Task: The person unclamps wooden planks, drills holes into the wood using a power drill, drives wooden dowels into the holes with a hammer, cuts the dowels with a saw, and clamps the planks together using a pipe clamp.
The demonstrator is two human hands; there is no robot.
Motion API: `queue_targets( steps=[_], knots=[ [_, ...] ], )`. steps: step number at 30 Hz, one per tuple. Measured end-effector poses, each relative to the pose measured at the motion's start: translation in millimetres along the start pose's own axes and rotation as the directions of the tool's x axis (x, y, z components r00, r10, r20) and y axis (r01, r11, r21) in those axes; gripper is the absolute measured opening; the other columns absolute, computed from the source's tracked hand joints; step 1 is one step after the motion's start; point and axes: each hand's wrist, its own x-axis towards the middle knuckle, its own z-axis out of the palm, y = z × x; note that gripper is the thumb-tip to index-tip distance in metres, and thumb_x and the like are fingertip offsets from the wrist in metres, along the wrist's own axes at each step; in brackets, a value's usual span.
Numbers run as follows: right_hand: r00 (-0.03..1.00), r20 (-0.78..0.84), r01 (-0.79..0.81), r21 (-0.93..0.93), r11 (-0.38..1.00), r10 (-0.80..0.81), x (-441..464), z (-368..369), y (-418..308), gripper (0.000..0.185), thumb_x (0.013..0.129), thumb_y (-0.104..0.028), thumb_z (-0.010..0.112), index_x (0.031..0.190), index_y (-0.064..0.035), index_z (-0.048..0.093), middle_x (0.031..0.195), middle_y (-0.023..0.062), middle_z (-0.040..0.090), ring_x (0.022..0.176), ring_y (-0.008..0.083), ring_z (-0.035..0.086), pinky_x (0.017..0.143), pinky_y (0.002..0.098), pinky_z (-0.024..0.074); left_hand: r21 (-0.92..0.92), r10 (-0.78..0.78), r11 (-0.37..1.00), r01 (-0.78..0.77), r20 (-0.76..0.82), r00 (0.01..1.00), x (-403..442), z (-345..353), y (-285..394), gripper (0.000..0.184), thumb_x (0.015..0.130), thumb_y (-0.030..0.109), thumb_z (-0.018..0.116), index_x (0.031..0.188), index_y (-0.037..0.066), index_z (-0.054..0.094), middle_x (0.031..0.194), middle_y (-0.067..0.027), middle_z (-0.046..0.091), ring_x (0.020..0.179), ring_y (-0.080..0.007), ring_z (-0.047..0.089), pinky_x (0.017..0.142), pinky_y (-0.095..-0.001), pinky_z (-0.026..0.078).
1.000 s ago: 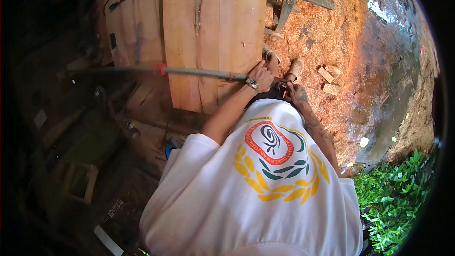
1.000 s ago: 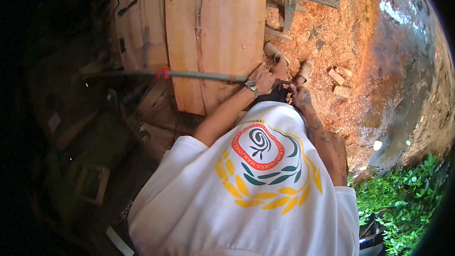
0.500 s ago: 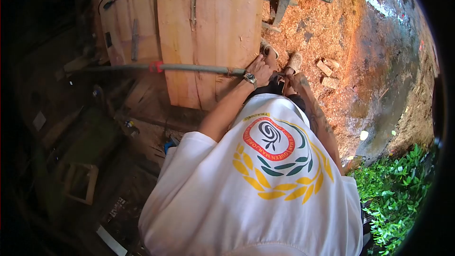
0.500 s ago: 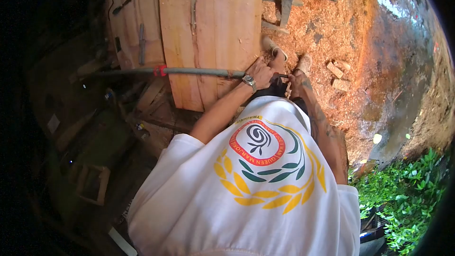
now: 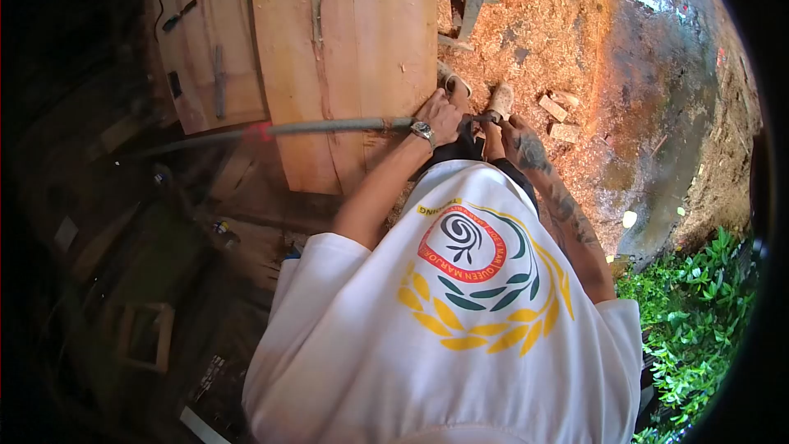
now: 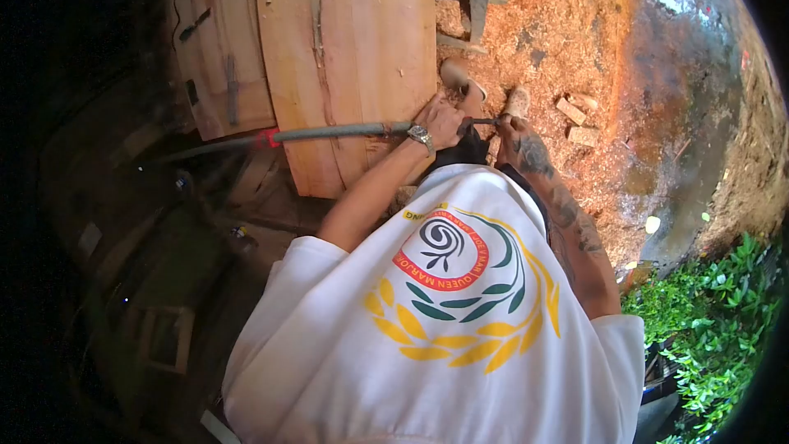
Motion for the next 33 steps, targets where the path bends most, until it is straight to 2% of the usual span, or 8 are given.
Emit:
queue_targets(
  steps=[7, 10, 13, 19, 25, 28, 29, 33],
  knots=[
    [1.0, 0.02, -0.018, -0.013, 1.0, 0.019, -8, 11, 2, 0.017, 0.086, -0.006, 0.055, 0.098, 0.0018, 0.063, 0.086, 0.02, 0.057, 0.083, 0.0393, 0.061, 0.071, 0.0453, 0.0514, -0.043, 0.062, 0.997, -0.065, -0.076, 0.995, -5, 34, -5, 0.032, 0.062, 0.023, 0.078, 0.089, 0.009, 0.066, 0.078, -0.0126, 0.067, 0.091, -0.0306, 0.066, 0.115, -0.0509, 0.026],
    [0.985, 0.168, -0.033, -0.044, 0.999, 0.039, -9, 7, 4, 0.038, 0.09, -0.013, 0.05, 0.122, 0.0068, 0.054, 0.102, 0.0253, 0.06, 0.096, 0.0432, 0.061, 0.078, 0.0456, 0.0524, -0.047, 0.071, 0.996, -0.075, -0.069, 0.995, -9, 36, -6, 0.031, 0.062, 0.023, 0.077, 0.088, 0.009, 0.066, 0.079, -0.0129, 0.068, 0.091, -0.0306, 0.066, 0.114, -0.0504, 0.027],
    [0.994, -0.014, 0.113, 0.069, 0.991, -0.112, 3, 3, 7, 0.02, 0.083, -0.003, 0.053, 0.099, 0.0028, 0.064, 0.089, 0.0227, 0.061, 0.086, 0.0423, 0.061, 0.074, 0.0461, 0.0518, -0.05, 0.053, 0.997, -0.053, 0.004, 0.999, -9, 13, 2, 0.031, 0.064, 0.023, 0.077, 0.089, 0.009, 0.067, 0.08, -0.013, 0.069, 0.09, -0.0301, 0.066, 0.113, -0.0501, 0.028],
    [0.962, 0.216, 0.137, 0.137, 0.981, -0.164, 47, 12, 59, 0.019, 0.093, -0.008, 0.048, 0.1, 0.001, 0.063, 0.096, 0.0238, 0.066, 0.088, 0.0407, 0.066, 0.076, 0.0431, 0.0547, -0.044, 0.041, 0.998, -0.036, 0.123, 0.992, -5, -4, 3, 0.029, 0.066, 0.024, 0.078, 0.09, 0.01, 0.067, 0.081, -0.0117, 0.069, 0.089, -0.0272, 0.067, 0.11, -0.0481, 0.031],
    [0.954, 0.155, -0.286, 0.733, 0.617, 0.258, 24, 46, 43, 0.032, 0.106, -0.036, 0.04, 0.111, -0.008, 0.054, 0.093, 0.0143, 0.069, 0.086, 0.0233, 0.069, 0.074, 0.0346, 0.0541, -0.026, 0.072, 0.997, -0.075, -0.106, 0.992, -11, 17, 2, 0.027, 0.065, 0.021, 0.077, 0.086, 0.01, 0.064, 0.079, -0.0083, 0.066, 0.09, -0.0258, 0.065, 0.108, -0.0448, 0.033],
    [0.837, 0.316, -0.535, 0.647, 0.543, 0.447, 56, 53, 56, 0.043, 0.105, -0.044, 0.038, 0.106, -0.005, 0.057, 0.08, 0.0142, 0.069, 0.074, 0.0196, 0.068, 0.065, 0.0288, 0.0535, 0.018, 0.115, 0.993, -0.113, -0.191, 0.975, -13, 26, 1, 0.028, 0.062, 0.022, 0.078, 0.083, 0.011, 0.062, 0.078, -0.0084, 0.063, 0.094, -0.0261, 0.063, 0.109, -0.0456, 0.032],
    [0.918, 0.074, -0.377, 0.463, 0.802, 0.39, 64, 117, 114, 0.049, 0.104, -0.045, 0.04, 0.101, -0.0017, 0.062, 0.08, 0.0163, 0.069, 0.07, 0.0232, 0.068, 0.062, 0.0309, 0.0538, 0.023, 0.107, 0.994, -0.104, -0.2, 0.974, -14, 22, 1, 0.029, 0.061, 0.022, 0.078, 0.082, 0.011, 0.061, 0.079, -0.0086, 0.063, 0.094, -0.0259, 0.063, 0.107, -0.0452, 0.033],
    [0.803, 0.444, -0.595, 0.578, 0.558, 0.397, 68, 199, 213, 0.048, 0.102, -0.044, 0.045, 0.105, -0.001, 0.067, 0.084, 0.0181, 0.069, 0.077, 0.0292, 0.068, 0.071, 0.036, 0.0536, -0.034, 0.117, 0.991, -0.128, -0.222, 0.968, -16, 18, 3, 0.03, 0.059, 0.02, 0.077, 0.082, 0.011, 0.06, 0.083, -0.0087, 0.063, 0.091, -0.0251, 0.061, 0.1, -0.043, 0.036]
  ],
)
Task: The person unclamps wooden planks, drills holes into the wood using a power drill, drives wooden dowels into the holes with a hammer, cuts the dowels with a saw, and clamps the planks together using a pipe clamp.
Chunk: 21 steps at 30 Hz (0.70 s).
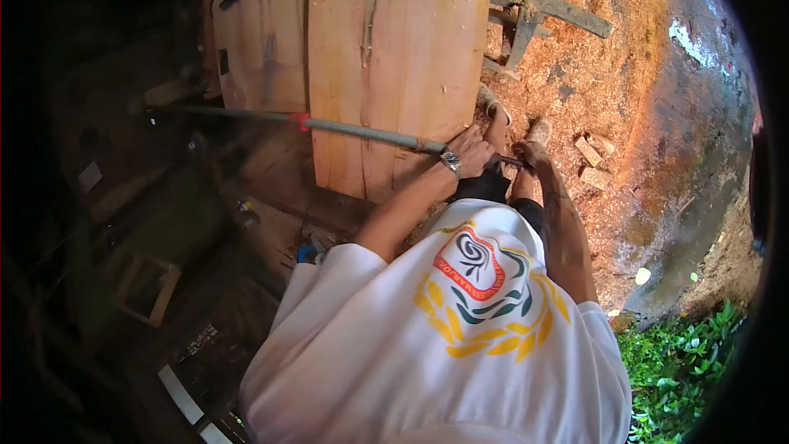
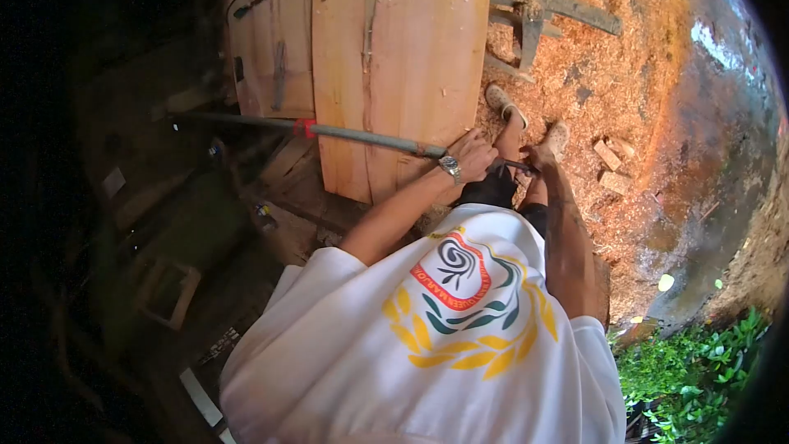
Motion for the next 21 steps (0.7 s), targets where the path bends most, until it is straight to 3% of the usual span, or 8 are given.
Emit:
queue_targets(
  steps=[4, 6, 8, 9, 12, 16, 20, 21],
  knots=[
    [0.882, 0.384, -0.404, 0.313, 0.86, 0.275, -21, 2, -13, 0.044, 0.101, -0.041, 0.049, 0.109, -0.0013, 0.067, 0.089, 0.0189, 0.069, 0.086, 0.0307, 0.068, 0.079, 0.0377, 0.0524, -0.03, -0.034, 0.999, 0.036, 0.07, 0.997, 1, -1, -1, 0.032, 0.059, 0.019, 0.078, 0.084, 0.011, 0.061, 0.084, -0.008, 0.063, 0.091, -0.0251, 0.063, 0.098, -0.043, 0.037],
    [0.956, 0.185, -0.273, 0.287, 0.918, 0.227, -48, 11, -35, 0.041, 0.1, -0.037, 0.051, 0.11, -0.0004, 0.067, 0.093, 0.0195, 0.069, 0.089, 0.0314, 0.067, 0.082, 0.038, 0.0522, -0.009, -0.04, 0.999, 0.04, 0.059, 0.997, 3, -7, 2, 0.032, 0.058, 0.019, 0.078, 0.084, 0.011, 0.061, 0.084, -0.0077, 0.063, 0.09, -0.025, 0.063, 0.096, -0.0425, 0.038],
    [0.923, -0.352, 0.13, -0.096, 0.987, -0.156, -94, 31, -73, 0.037, 0.099, -0.032, 0.054, 0.11, 0.0014, 0.066, 0.1, 0.0201, 0.069, 0.093, 0.032, 0.067, 0.083, 0.038, 0.0525, -0.056, -0.052, 0.997, 0.055, 0.057, 0.997, 3, -1, 1, 0.033, 0.058, 0.019, 0.08, 0.085, 0.011, 0.062, 0.084, -0.0075, 0.064, 0.09, -0.0248, 0.064, 0.094, -0.0411, 0.039],
    [0.818, -0.347, 0.36, -0.315, 0.878, -0.459, -121, 31, -91, 0.034, 0.098, -0.025, 0.055, 0.113, 0.0044, 0.064, 0.119, 0.0226, 0.063, 0.108, 0.036, 0.063, 0.092, 0.0401, 0.0506, -0.06, -0.058, 0.996, 0.064, 0.09, 0.994, 6, -14, 3, 0.033, 0.058, 0.02, 0.08, 0.085, 0.011, 0.062, 0.084, -0.0076, 0.064, 0.09, -0.0249, 0.064, 0.094, -0.0406, 0.039],
    [0.643, -0.227, 0.604, -0.438, 0.666, -0.732, -168, 38, -104, 0.037, 0.098, -0.022, 0.054, 0.123, 0.0049, 0.059, 0.13, 0.024, 0.057, 0.12, 0.0402, 0.056, 0.102, 0.0431, 0.0454, -0.08, -0.058, 0.995, 0.066, 0.098, 0.994, 8, -16, 1, 0.032, 0.059, 0.022, 0.08, 0.083, 0.01, 0.062, 0.08, -0.0089, 0.066, 0.085, -0.0265, 0.064, 0.092, -0.0383, 0.04],
    [0.643, -0.27, 0.627, -0.352, 0.695, -0.717, -153, 48, -80, 0.043, 0.096, -0.019, 0.056, 0.132, 0.0029, 0.052, 0.13, 0.0259, 0.056, 0.124, 0.0414, 0.052, 0.105, 0.044, 0.0414, -0.088, -0.057, 0.994, 0.062, 0.058, 0.997, 11, -13, -1, 0.03, 0.063, 0.025, 0.078, 0.086, 0.011, 0.064, 0.077, -0.01, 0.067, 0.079, -0.0283, 0.064, 0.089, -0.0385, 0.041],
    [0.751, -0.24, 0.473, -0.455, 0.754, -0.615, -135, 53, -68, 0.026, 0.095, -0.016, 0.054, 0.112, 0.0029, 0.059, 0.11, 0.0253, 0.06, 0.106, 0.0447, 0.054, 0.092, 0.0458, 0.0457, -0.09, -0.055, 0.994, 0.062, 0.074, 0.996, 8, -5, -4, 0.029, 0.068, 0.026, 0.076, 0.091, 0.012, 0.067, 0.078, -0.0102, 0.068, 0.081, -0.0275, 0.065, 0.089, -0.0391, 0.041],
    [0.684, -0.294, 0.454, -0.545, 0.705, -0.668, -132, 60, -54, 0.022, 0.094, -0.016, 0.054, 0.102, 0.0027, 0.06, 0.1, 0.0246, 0.062, 0.099, 0.0441, 0.056, 0.088, 0.0477, 0.0466, -0.091, -0.061, 0.994, 0.067, 0.072, 0.996, 9, -4, -4, 0.029, 0.068, 0.026, 0.076, 0.092, 0.012, 0.067, 0.079, -0.0102, 0.068, 0.081, -0.0272, 0.065, 0.09, -0.0393, 0.041]
  ],
)
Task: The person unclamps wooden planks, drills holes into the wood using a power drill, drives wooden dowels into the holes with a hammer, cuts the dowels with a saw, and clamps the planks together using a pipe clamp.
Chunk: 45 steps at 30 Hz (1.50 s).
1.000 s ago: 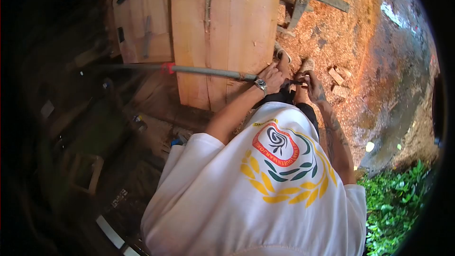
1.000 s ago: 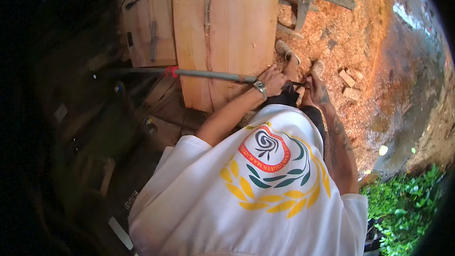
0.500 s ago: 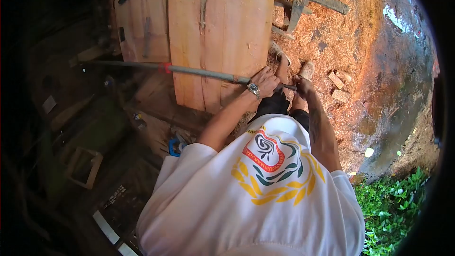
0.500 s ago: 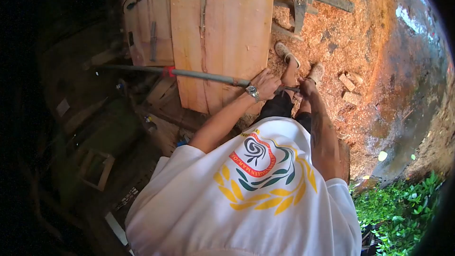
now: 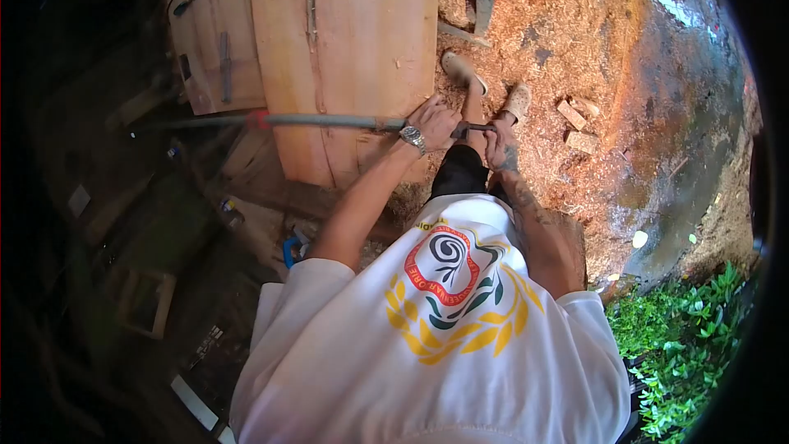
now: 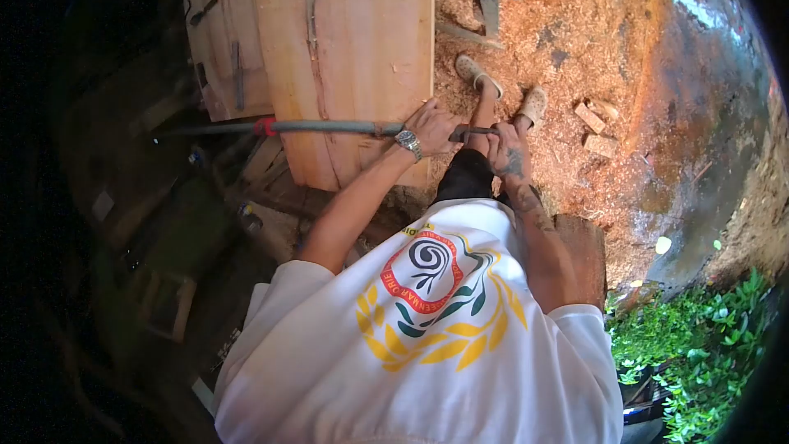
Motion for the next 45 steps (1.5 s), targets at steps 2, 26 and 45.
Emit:
queue_targets(
  steps=[2, 26, 45],
  knots=[
    [0.999, -0.024, -0.04, 0.022, 0.999, 0.04, 2, -8, -13, 0.026, 0.099, -0.021, 0.048, 0.099, 0.0011, 0.062, 0.086, 0.0214, 0.062, 0.083, 0.0414, 0.061, 0.074, 0.046, 0.0491, 0.022, -0.018, 1.0, 0.017, 0.031, 0.999, 3, 4, 0, 0.029, 0.069, 0.027, 0.076, 0.092, 0.012, 0.067, 0.08, -0.0093, 0.068, 0.082, -0.0269, 0.066, 0.09, -0.0405, 0.041],
    [0.962, 0.27, 0.159, -0.452, 0.878, -0.035, 40, -77, -123, 0.033, 0.083, -0.012, 0.058, 0.112, 0.0016, 0.059, 0.098, 0.0196, 0.061, 0.091, 0.036, 0.065, 0.072, 0.0423, 0.0582, -0.017, -0.21, 0.978, 0.209, -0.059, 0.976, -1, 4, 19, 0.027, 0.063, 0.012, 0.075, 0.089, 0.008, 0.066, 0.078, -0.0128, 0.069, 0.085, -0.03, 0.068, 0.114, -0.0468, 0.03],
    [0.956, 0.248, -0.122, -0.152, 0.981, 0.157, 135, 8, 17, 0.037, 0.099, -0.032, 0.059, 0.106, 0.0039, 0.064, 0.089, 0.0141, 0.071, 0.077, 0.0288, 0.068, 0.069, 0.038, 0.0538, -0.113, -0.181, 0.978, 0.176, -0.034, 0.983, -1, -7, 21, 0.02, 0.083, 0.013, 0.051, 0.08, 0.005, 0.069, 0.082, -0.0204, 0.07, 0.095, -0.0308, 0.068, 0.113, -0.0475, 0.032]
  ],
)
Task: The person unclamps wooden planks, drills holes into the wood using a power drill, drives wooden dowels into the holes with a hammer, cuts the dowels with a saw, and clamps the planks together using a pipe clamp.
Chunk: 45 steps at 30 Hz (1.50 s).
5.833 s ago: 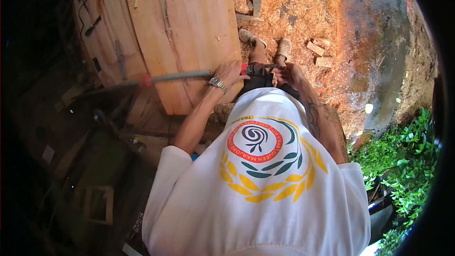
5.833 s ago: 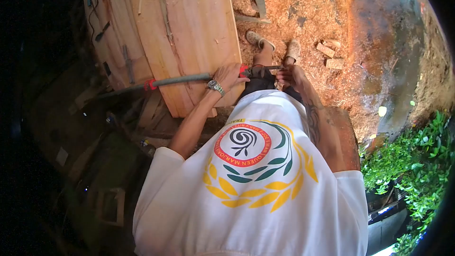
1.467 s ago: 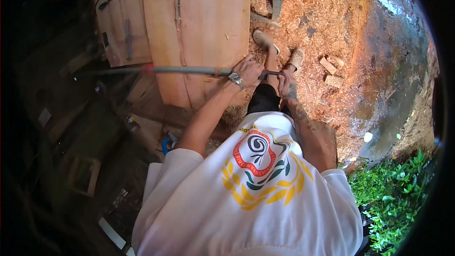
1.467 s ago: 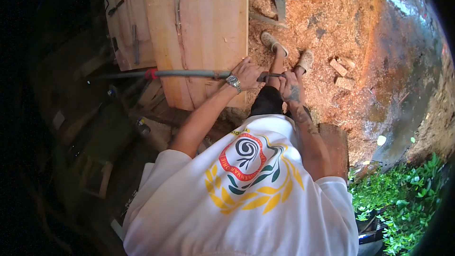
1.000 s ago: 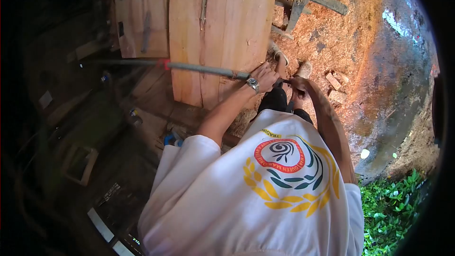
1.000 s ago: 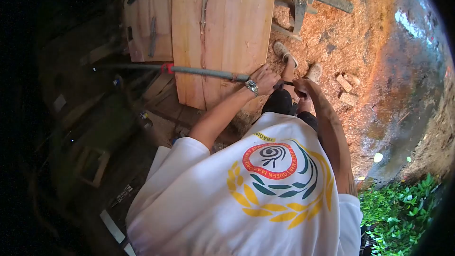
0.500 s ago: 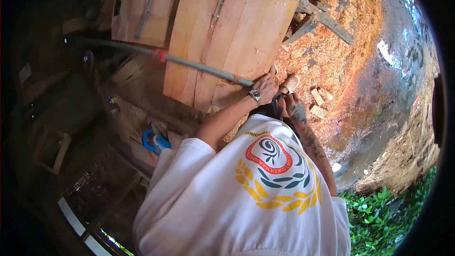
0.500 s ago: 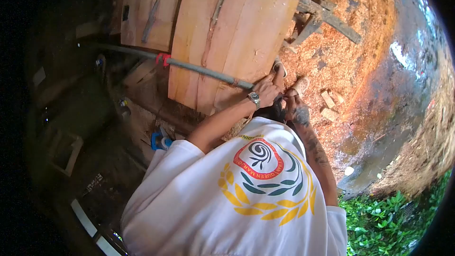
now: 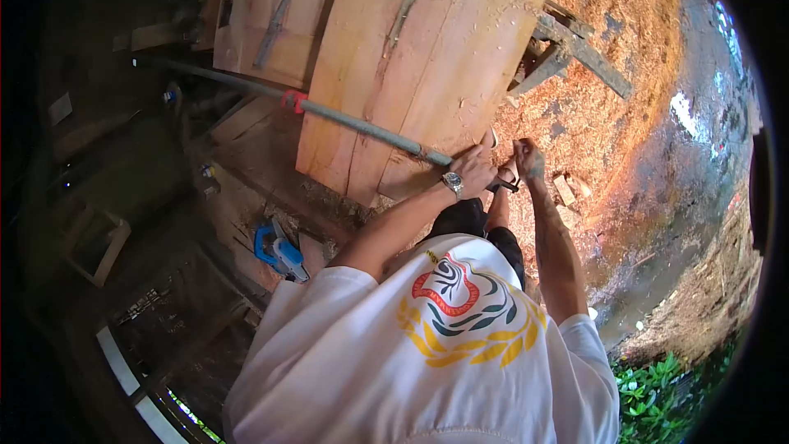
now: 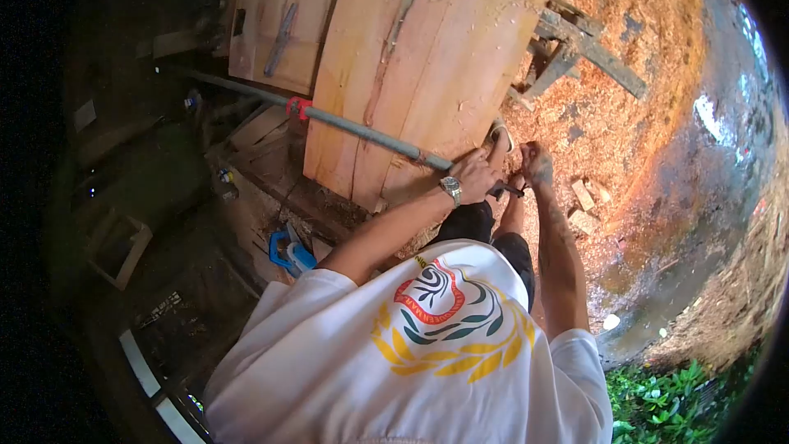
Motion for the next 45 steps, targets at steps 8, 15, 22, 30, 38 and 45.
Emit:
queue_targets(
  steps=[8, 15, 22, 30, 38, 45],
  knots=[
    [0.846, 0.003, 0.533, -0.056, 0.844, -0.534, -111, -63, -50, 0.05, 0.095, -0.028, 0.054, 0.131, 0.0072, 0.05, 0.142, 0.025, 0.047, 0.139, 0.0451, 0.037, 0.112, 0.0516, 0.0336, 0.181, 0.031, 0.983, -0.043, 0.071, 0.997, 4, -5, 0, 0.011, 0.073, 0.014, 0.062, 0.079, 0.009, 0.069, 0.083, -0.0163, 0.071, 0.083, -0.026, 0.069, 0.101, -0.042, 0.035],
    [0.76, -0.05, 0.626, -0.213, 0.75, -0.648, -86, -29, -5, 0.044, 0.089, -0.018, 0.057, 0.122, 0.0103, 0.05, 0.136, 0.0279, 0.05, 0.136, 0.0449, 0.041, 0.11, 0.0521, 0.038, 0.167, 0.033, 0.985, -0.042, 0.059, 0.998, 3, -4, -2, 0.017, 0.063, 0.014, 0.07, 0.08, 0.012, 0.069, 0.073, -0.0097, 0.068, 0.079, -0.024, 0.067, 0.097, -0.0409, 0.037],
    [0.855, -0.263, 0.497, 0.173, 0.85, -0.447, -107, -10, -21, 0.021, 0.089, -0.012, 0.052, 0.1, 0.0044, 0.058, 0.094, 0.0248, 0.058, 0.09, 0.0443, 0.057, 0.079, 0.0494, 0.0463, 0.181, 0.105, 0.98, -0.082, -0.119, 0.987, 1, 29, -17, 0.005, 0.074, 0.012, 0.062, 0.078, 0.011, 0.065, 0.072, -0.0112, 0.067, 0.077, -0.0261, 0.067, 0.096, -0.0396, 0.038],
    [0.982, -0.183, 0.113, 0.372, 0.921, -0.046, -131, 13, -24, 0.026, 0.099, -0.021, 0.05, 0.098, 0.0023, 0.062, 0.081, 0.0216, 0.064, 0.077, 0.0383, 0.062, 0.07, 0.045, 0.0482, 0.306, 0.02, 0.951, -0.046, 0.087, 0.996, 2, 2, 0, 0.036, 0.059, 0.019, 0.075, 0.094, 0.008, 0.071, 0.076, -0.0111, 0.069, 0.079, -0.0243, 0.068, 0.1, -0.0412, 0.036],
    [0.978, -0.209, 0.083, 0.396, 0.915, 0.001, -133, 38, -23, 0.042, 0.104, -0.031, 0.037, 0.091, 0.0025, 0.059, 0.075, 0.0188, 0.058, 0.071, 0.036, 0.056, 0.064, 0.0452, 0.0434, 0.236, 0.038, 0.971, -0.028, -0.04, 0.998, 1, 9, -3, 0.008, 0.063, 0.015, 0.069, 0.07, 0.014, 0.071, 0.068, -0.009, 0.069, 0.074, -0.0239, 0.068, 0.096, -0.0391, 0.037],
    [0.927, 0.056, -0.35, 0.483, 0.803, 0.37, -130, 27, -28, 0.064, 0.101, -0.06, 0.034, 0.067, -0.0076, 0.05, 0.046, 0.0014, 0.039, 0.037, 0.0208, 0.043, 0.038, 0.0379, 0.0314, 0.163, 0.034, 0.986, -0.019, -0.088, 0.996, 1, 14, -5, 0.003, 0.061, 0.015, 0.068, 0.064, 0.014, 0.068, 0.068, -0.0093, 0.069, 0.073, -0.0237, 0.069, 0.102, -0.0406, 0.035]
  ],
)
